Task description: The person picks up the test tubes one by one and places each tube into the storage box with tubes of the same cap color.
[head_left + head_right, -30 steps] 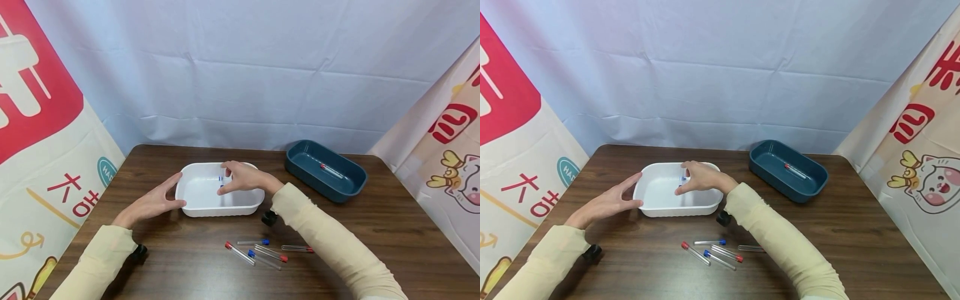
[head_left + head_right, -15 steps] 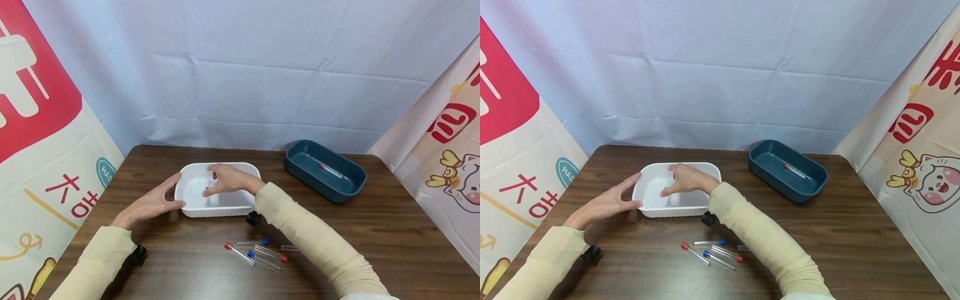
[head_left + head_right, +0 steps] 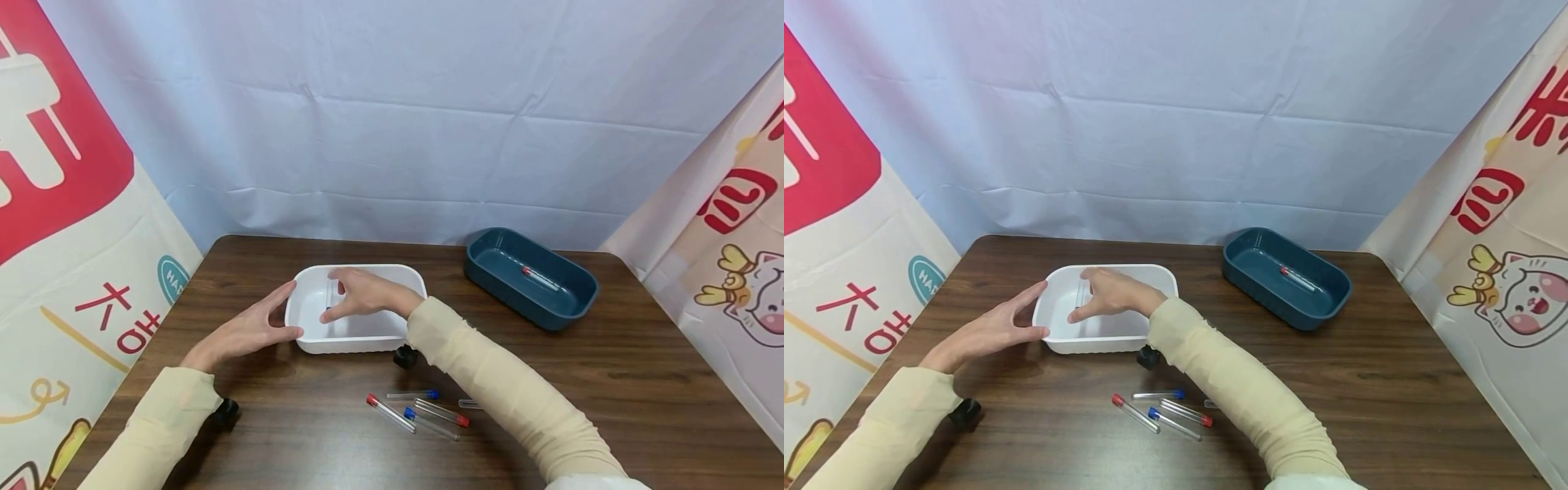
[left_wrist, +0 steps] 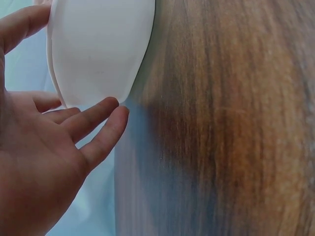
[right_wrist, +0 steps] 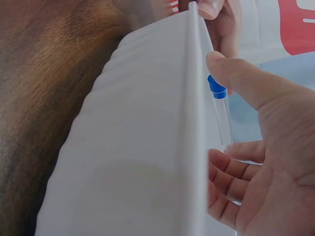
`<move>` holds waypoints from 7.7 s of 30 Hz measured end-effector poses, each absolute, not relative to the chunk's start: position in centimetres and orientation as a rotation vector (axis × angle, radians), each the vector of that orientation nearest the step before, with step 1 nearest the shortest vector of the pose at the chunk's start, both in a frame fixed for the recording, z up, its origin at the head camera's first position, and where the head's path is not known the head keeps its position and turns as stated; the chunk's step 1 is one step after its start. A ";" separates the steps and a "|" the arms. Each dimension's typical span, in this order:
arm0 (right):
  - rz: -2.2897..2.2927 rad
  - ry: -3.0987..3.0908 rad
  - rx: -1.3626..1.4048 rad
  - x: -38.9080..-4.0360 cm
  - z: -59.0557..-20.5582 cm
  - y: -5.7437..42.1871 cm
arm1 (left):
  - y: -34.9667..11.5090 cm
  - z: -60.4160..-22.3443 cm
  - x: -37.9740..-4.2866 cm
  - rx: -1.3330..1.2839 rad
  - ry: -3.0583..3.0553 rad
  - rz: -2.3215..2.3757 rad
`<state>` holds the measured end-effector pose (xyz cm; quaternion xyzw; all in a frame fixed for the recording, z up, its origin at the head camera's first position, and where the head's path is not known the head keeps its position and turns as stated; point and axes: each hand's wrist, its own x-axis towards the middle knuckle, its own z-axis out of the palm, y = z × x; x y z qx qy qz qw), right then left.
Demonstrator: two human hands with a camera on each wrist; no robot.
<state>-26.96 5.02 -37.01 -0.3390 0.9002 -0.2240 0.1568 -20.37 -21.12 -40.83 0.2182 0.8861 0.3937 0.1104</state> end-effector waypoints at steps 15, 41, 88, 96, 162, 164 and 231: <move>-0.628 2.573 -0.982 -26.8 -37.3 5.4 | -21.1 -41.0 -20.6 0.614 2.571 1.179; -0.784 2.698 -0.999 -23.2 -33.3 12.6 | -21.4 -40.8 -20.6 0.580 2.538 1.197; -0.998 2.737 -0.947 -13.3 -36.6 23.7 | -21.3 -40.8 -20.4 0.612 2.487 1.251; -0.992 2.709 -0.956 -12.8 -38.7 23.7 | -21.4 -40.8 -20.4 0.606 2.489 1.241; -0.873 2.747 -1.017 -12.2 -42.8 21.1 | -21.5 -40.9 -20.2 0.601 2.517 1.222; -0.871 2.749 -1.014 -12.3 -42.8 21.2 | -21.4 -40.9 -20.2 0.600 2.516 1.221; -0.876 2.939 -0.456 -12.8 -42.1 25.7 | -21.4 -40.6 -20.0 0.547 2.521 1.198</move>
